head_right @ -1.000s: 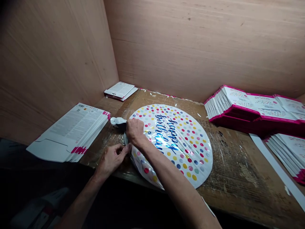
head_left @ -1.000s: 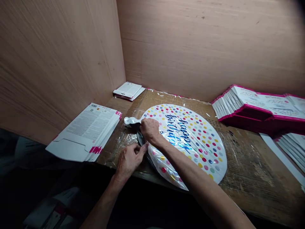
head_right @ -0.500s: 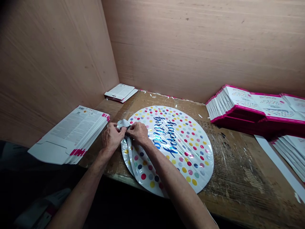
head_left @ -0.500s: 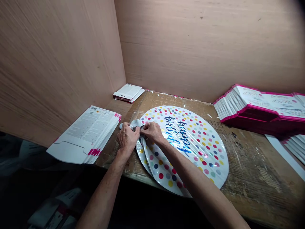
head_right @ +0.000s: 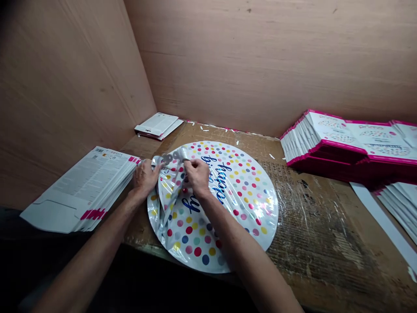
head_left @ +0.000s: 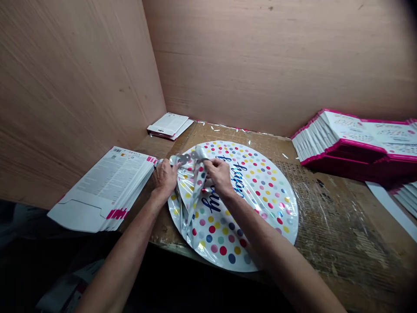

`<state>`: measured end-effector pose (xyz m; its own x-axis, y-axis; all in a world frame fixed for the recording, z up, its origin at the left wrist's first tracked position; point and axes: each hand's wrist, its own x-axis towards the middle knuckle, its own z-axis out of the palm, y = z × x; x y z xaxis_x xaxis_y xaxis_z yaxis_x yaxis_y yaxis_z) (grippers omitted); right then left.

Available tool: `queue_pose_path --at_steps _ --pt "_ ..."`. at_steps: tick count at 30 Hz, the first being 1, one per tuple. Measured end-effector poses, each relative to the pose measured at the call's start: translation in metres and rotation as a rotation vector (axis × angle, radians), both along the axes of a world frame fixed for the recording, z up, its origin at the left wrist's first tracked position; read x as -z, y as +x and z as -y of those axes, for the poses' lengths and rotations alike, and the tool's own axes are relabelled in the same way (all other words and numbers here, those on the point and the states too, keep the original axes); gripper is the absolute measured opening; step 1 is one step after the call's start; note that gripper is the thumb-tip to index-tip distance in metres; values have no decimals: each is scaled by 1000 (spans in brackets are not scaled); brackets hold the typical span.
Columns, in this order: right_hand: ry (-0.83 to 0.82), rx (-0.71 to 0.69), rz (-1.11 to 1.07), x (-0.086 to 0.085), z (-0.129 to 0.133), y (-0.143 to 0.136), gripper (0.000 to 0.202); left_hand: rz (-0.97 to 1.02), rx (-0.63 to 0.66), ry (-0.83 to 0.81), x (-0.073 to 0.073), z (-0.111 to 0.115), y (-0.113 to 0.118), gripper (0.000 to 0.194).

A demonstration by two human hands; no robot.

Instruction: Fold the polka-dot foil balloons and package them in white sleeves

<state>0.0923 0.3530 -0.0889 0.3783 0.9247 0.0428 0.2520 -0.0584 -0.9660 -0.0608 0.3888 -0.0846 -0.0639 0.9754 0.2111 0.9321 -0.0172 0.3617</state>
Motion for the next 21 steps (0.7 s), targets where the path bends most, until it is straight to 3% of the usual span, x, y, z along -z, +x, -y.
queue_pose_path --at_steps 2,4,7,9,12,15,17,18,21 --pt "7 -10 -151 -3 7 18 21 -17 36 161 -15 17 2 44" --pt "-3 -47 -212 -5 10 30 17 -44 158 228 -26 44 9 38" --pt "3 -46 -193 -8 7 42 14 -108 435 -150 -26 94 13 39" --pt "1 -8 -153 -10 6 56 12 -123 590 -369 -18 124 -1 39" --pt "-32 61 -89 -12 14 91 21 -201 622 -568 -10 153 -43 33" --pt "-136 82 45 -12 31 131 26 -255 681 -745 -21 159 -68 20" --pt "-191 101 129 -11 40 153 27 -173 782 -729 -33 152 -53 15" --pt "-202 119 160 -10 44 162 27 -132 802 -651 -37 147 -36 24" --pt "-243 177 284 -11 55 177 23 -17 701 -189 -32 134 36 42"
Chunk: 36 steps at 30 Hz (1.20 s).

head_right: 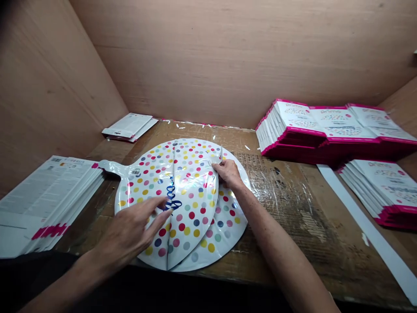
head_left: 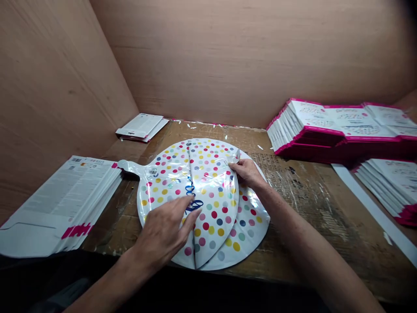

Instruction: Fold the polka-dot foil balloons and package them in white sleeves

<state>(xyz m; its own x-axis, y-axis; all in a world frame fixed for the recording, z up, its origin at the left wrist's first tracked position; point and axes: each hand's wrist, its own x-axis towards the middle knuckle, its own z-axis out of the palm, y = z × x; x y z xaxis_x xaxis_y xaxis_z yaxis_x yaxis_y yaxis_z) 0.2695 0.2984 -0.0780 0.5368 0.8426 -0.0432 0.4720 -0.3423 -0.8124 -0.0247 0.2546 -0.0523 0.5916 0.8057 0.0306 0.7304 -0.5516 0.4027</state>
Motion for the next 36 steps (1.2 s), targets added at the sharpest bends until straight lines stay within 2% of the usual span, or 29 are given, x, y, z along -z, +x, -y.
queue_pose_path --at_steps 2,3,5,7,9,10,13,16,17,19,20,21,23,24,26,28,30,32,34,36 --pt "21 67 158 -3 10 0 21 -3 55 139 18 -3 44 62" --pt "62 96 289 -5 16 -2 29 -25 73 169 29 -3 59 67" --pt "167 46 608 -6 29 -11 45 -60 100 216 51 0 76 70" --pt "192 -167 869 -2 40 -19 46 -28 98 275 67 6 75 68" --pt "99 -376 946 6 44 -21 39 44 15 335 74 16 62 63" --pt "48 -430 949 10 44 -20 36 78 -57 361 75 22 53 59" --pt "-17 -460 912 20 38 -8 33 130 -221 373 74 47 33 41" --pt "61 -428 844 13 46 -4 27 217 -195 189 61 64 27 33" --pt "162 -399 798 6 57 -9 24 254 -193 65 52 65 28 33" --pt "497 -389 682 -11 89 -32 18 353 -195 -285 27 59 34 37" --pt "694 -436 625 -19 108 -49 16 420 -195 -488 12 53 38 39" --pt "864 -542 576 -25 127 -67 15 514 -187 -685 -6 46 42 39" --pt "934 -762 511 -27 158 -102 18 738 -170 -964 -41 33 52 37" --pt "925 -810 568 -22 167 -115 20 821 -156 -1044 -56 28 57 36" --pt "770 -674 747 -4 173 -120 22 905 -127 -1108 -77 24 62 35" --pt "598 -398 856 19 170 -99 25 901 -125 -1091 -81 26 57 35" --pt "542 -230 885 36 169 -60 23 805 -151 -1036 -68 30 41 39" --pt "445 -82 933 43 172 -19 19 572 -158 -934 -45 31 21 43" --pt "387 59 1000 42 173 11 24 297 -183 -648 -24 25 8 45" --pt "409 62 1080 37 170 29 37 183 -197 -210 -8 12 9 49"
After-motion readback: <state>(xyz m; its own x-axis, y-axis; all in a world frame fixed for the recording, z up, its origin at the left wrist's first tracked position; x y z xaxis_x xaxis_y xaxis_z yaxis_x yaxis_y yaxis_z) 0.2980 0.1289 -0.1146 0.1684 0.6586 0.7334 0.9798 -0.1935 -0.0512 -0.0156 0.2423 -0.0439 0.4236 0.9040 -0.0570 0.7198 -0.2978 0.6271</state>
